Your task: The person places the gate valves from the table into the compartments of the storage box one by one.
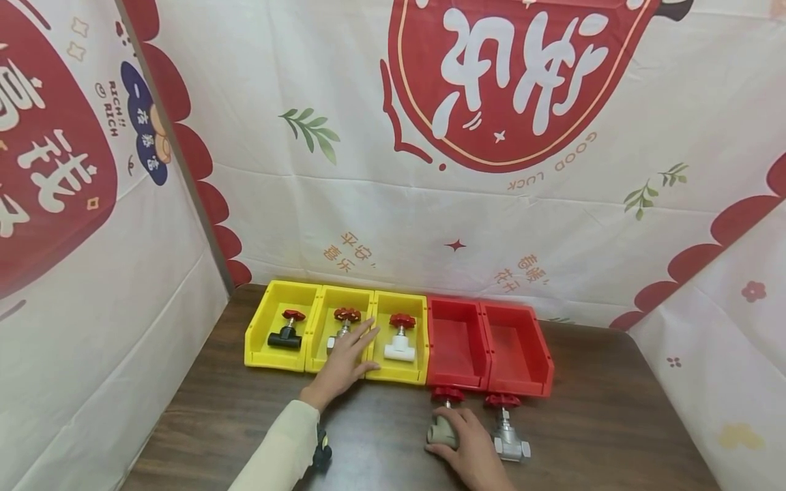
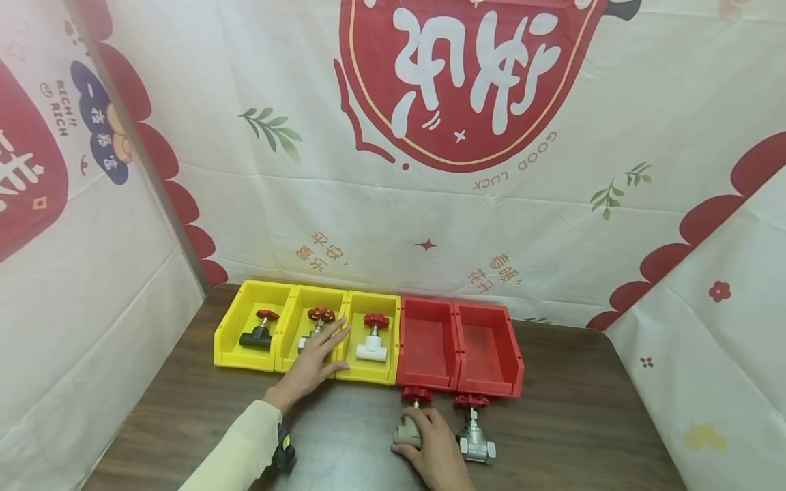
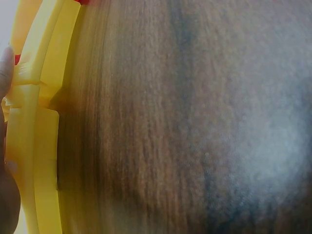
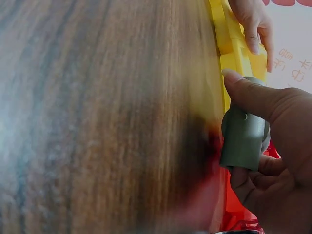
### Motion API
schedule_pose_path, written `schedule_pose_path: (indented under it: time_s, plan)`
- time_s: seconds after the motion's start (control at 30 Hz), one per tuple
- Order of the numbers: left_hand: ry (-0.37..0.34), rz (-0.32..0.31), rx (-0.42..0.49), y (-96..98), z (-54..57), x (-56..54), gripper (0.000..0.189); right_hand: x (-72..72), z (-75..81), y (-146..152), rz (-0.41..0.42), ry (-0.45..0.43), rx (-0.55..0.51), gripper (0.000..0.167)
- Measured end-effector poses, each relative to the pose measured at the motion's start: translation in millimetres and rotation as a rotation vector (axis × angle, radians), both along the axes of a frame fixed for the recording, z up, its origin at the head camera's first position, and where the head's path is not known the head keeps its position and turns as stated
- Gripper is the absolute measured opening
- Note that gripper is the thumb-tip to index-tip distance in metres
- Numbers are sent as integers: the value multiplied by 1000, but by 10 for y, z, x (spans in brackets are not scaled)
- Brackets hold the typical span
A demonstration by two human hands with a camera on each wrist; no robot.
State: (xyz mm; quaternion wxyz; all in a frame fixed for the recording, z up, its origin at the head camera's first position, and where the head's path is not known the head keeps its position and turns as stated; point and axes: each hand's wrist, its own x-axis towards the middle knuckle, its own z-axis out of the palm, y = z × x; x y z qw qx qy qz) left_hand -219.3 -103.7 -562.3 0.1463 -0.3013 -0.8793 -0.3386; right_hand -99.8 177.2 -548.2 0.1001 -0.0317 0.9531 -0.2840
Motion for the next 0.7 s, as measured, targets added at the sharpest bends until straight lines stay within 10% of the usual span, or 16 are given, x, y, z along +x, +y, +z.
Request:
schedule_pose_path:
  time_s: [0.7]
  plan:
    - [-27,0,3,-4,2,8,76,-12,174,-24,8,116,41,58]
